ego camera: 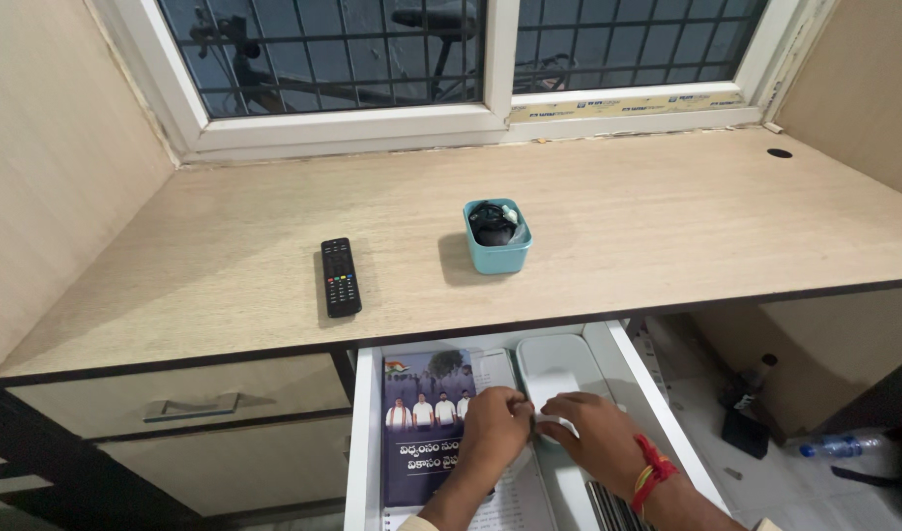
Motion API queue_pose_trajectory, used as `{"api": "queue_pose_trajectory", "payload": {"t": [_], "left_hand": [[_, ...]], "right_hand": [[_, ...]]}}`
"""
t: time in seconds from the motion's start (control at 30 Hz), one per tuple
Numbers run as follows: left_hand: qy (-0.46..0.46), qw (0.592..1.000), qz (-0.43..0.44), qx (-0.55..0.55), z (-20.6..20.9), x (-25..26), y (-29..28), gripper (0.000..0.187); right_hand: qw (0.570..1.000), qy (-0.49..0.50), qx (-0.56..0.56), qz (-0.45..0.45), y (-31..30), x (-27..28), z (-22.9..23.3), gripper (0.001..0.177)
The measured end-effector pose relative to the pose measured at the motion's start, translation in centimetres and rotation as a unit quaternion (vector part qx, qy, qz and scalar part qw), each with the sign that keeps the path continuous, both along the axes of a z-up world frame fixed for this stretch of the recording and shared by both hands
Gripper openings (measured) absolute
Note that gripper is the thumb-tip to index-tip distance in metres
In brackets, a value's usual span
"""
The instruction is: The person opens a drawer and organizes items by moving containers and pens from the desk into the drawer. They stack the containers and arrange the pens neatly inside.
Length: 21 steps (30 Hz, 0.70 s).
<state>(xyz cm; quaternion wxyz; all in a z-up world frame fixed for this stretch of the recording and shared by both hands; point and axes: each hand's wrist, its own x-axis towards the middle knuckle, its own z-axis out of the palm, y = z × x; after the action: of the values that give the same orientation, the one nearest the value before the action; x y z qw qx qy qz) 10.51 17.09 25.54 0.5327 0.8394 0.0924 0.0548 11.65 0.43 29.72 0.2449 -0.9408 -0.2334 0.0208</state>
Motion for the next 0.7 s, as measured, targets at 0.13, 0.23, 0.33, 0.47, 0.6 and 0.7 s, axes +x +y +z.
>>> {"api": "queue_pose_trajectory", "payload": {"t": [0.13,0.23,0.33,0.47,0.6,0.7], "left_hand": [[-0.094,0.992,-0.002,0.079,1.4,-0.8,0.5,0.015],[-0.079,0.994,-0.003,0.069,2.3,-1.1,0.5,0.014],[-0.060,0.995,-0.010,0.082,2.7,-1.2,0.4,0.013],[-0.069,0.994,-0.018,0.078,2.8,-1.3,0.2,0.013],[-0.086,0.993,-0.017,0.079,2.9,-1.3,0.2,0.013],[-0.141,0.984,-0.005,0.104,3.7,-1.4,0.3,0.013]], "right_hand": [[0.994,-0.042,0.008,0.097,-0.3,0.3,-0.8,0.016],[0.988,-0.063,0.015,0.138,-0.3,0.3,-0.9,0.020],[0.987,-0.066,0.013,0.148,-0.2,0.0,-0.6,0.027],[0.989,-0.064,0.015,0.132,0.0,-0.1,-0.4,0.025],[0.988,-0.072,0.022,0.136,0.0,-0.1,-0.3,0.023],[0.990,-0.055,0.014,0.127,0.0,0.0,-0.5,0.024]]}}
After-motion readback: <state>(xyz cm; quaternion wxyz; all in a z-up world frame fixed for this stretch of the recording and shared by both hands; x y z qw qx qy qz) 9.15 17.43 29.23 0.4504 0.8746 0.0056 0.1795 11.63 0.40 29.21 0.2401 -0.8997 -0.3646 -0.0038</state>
